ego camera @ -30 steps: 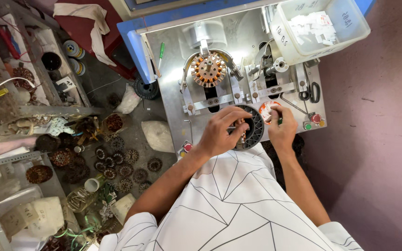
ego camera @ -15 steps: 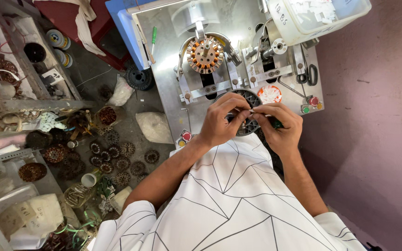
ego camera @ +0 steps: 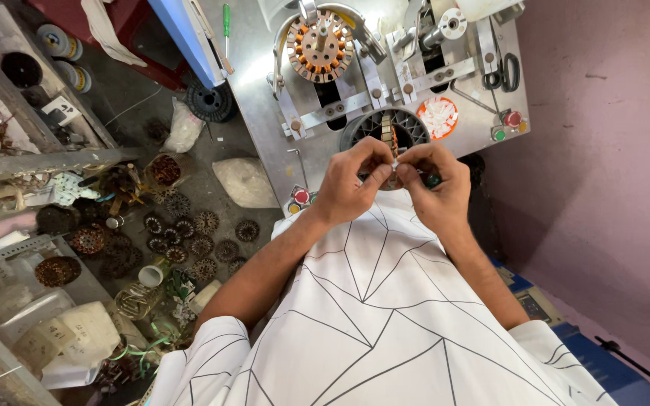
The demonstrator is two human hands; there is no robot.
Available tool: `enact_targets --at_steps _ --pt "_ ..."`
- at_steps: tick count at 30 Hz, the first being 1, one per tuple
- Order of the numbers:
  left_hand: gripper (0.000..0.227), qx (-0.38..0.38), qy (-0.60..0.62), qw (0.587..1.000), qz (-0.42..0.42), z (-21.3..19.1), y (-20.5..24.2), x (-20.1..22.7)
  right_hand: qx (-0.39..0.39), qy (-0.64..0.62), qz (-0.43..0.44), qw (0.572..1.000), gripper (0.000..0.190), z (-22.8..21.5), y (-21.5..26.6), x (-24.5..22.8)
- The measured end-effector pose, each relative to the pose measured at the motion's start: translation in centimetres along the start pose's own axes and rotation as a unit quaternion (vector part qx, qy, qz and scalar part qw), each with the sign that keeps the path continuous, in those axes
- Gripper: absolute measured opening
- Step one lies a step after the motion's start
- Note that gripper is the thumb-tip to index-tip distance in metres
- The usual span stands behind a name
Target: The person assembles a cylindrical electrical component by inserting small white plastic spacers into slots on a copper-wound rotor using a green-handled screwdriver. They repeatedly rotate the rotor and insert spacers into each slot, then place the finished assembly onto a machine.
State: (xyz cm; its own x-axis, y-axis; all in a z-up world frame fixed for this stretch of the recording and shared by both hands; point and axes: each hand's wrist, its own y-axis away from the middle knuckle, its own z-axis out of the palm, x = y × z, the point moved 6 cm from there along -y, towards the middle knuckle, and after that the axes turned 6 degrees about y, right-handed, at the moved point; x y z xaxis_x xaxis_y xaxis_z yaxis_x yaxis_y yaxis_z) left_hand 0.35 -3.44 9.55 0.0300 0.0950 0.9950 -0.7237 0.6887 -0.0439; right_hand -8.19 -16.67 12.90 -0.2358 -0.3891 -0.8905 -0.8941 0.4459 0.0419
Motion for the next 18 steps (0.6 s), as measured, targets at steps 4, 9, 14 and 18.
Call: enact_targets --at_steps 4,9,14,18 --pt "0.017 -0.030 0.143 0.989 0.005 -0.6 0.8 -0.3 -0.020 -0.073 0.026 0.997 0.011 -0.1 0.4 0.4" --pt "0.015 -0.022 0.148 0.988 -0.019 -0.9 1.5 -1.4 -0.060 -0.040 0.027 0.997 0.012 0.3 0.9 0.6" --pt "0.013 0.011 0.060 0.998 0.014 -0.9 1.8 -1.6 -0.056 0.037 -0.003 0.998 0.015 0.8 1.1 0.2" --pt "0.015 0.039 -0.020 0.997 0.065 -0.4 1.6 -1.2 -0.033 0.102 -0.070 0.992 0.017 0.9 0.7 -0.4"
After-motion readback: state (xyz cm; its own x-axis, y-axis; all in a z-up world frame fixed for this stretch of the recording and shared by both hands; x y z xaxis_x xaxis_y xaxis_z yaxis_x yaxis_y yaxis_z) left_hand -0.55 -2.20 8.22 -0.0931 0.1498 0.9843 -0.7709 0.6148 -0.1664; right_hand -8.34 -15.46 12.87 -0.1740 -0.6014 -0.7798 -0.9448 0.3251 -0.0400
